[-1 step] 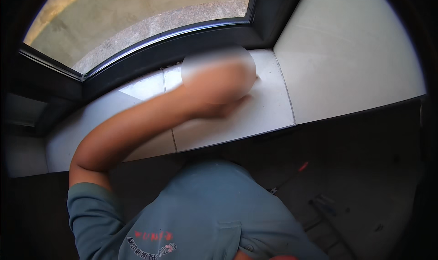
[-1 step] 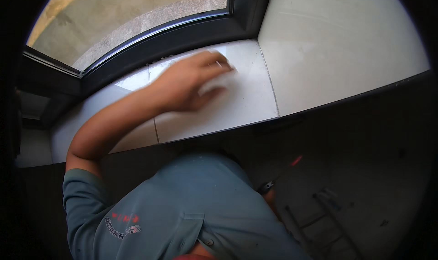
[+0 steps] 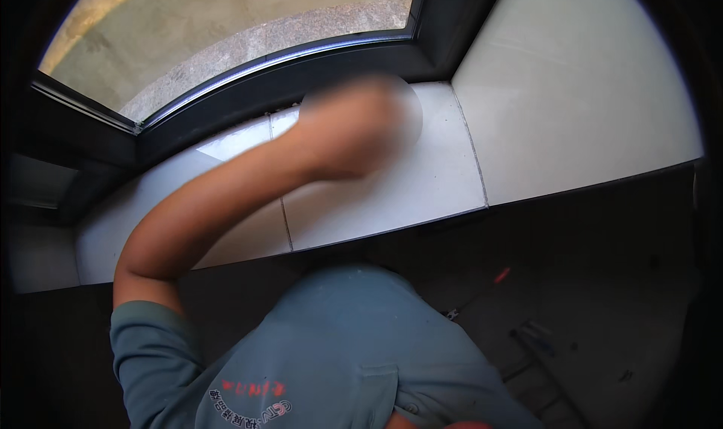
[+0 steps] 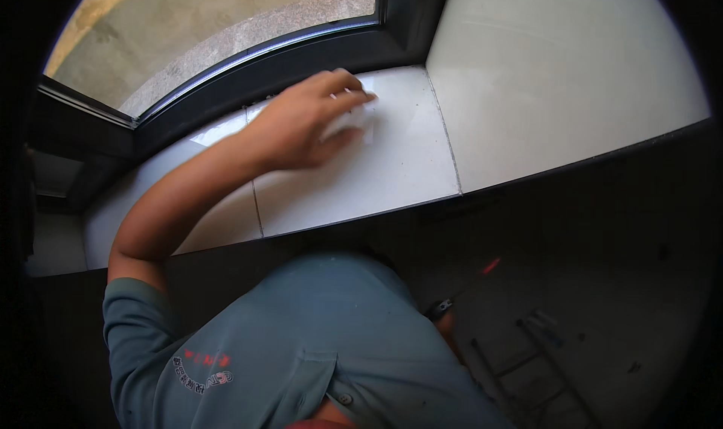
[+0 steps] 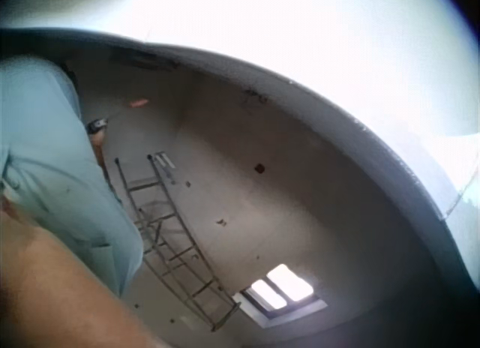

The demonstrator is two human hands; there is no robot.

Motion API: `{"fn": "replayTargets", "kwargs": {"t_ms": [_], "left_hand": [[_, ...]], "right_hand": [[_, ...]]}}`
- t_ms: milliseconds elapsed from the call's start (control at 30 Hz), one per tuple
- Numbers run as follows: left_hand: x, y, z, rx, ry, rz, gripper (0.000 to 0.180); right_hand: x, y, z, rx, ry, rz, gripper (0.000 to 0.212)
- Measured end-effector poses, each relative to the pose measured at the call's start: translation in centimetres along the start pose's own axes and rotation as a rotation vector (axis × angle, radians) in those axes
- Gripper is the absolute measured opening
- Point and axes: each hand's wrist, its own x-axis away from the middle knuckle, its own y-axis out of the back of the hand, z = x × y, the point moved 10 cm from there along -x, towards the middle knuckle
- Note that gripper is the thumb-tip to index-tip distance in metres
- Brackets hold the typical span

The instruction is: The person stands on a stepladder and uses a caulking gun to apply sealant along the upper edges of a window frame. They reload the caulking gun with a new cartridge mid-task and continue applying sealant to different sections of the window frame.

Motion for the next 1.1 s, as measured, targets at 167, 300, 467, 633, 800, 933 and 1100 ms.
{"fn": "replayTargets", "kwargs": {"t_ms": [167, 300, 467, 633, 800, 933, 1100], "left_hand": [[-1.6, -0.1, 4.1, 0.083, 0.116, -0.069, 0.022], [-1.4, 0.0, 3.8, 0.022, 0.062, -0.065, 0.016], [1.9, 0.3, 3.9, 0.11, 0.107, -0.038, 0.016], [2.1, 0.0, 4.3, 0.107, 0.18, -0.114, 0.02], [-0.9, -1.2, 4.3, -0.069, 0.132, -0.152, 0.02], [-0.2, 0.0, 3.6, 0.001, 0.115, -0.228, 0.016], [4.7, 2.0, 1.6, 0.304, 0.158, -0.234, 0.013]], "right_hand": [[-0.2, 0.0, 0.4, 0.008, -0.005, 0.007, 0.057], [-0.4, 0.1, 0.8, 0.018, 0.002, 0.019, 0.055], [-1.0, -0.1, 1.1, 0.027, 0.0, 0.036, 0.053], [-2.1, 0.0, 1.8, 0.036, 0.01, 0.048, 0.052], [-3.6, 0.1, 3.0, 0.067, 0.051, 0.079, 0.05], [-4.9, 0.2, 3.9, 0.075, 0.078, 0.096, 0.048], [-6.2, 0.1, 5.0, 0.084, 0.102, 0.112, 0.047]]}}
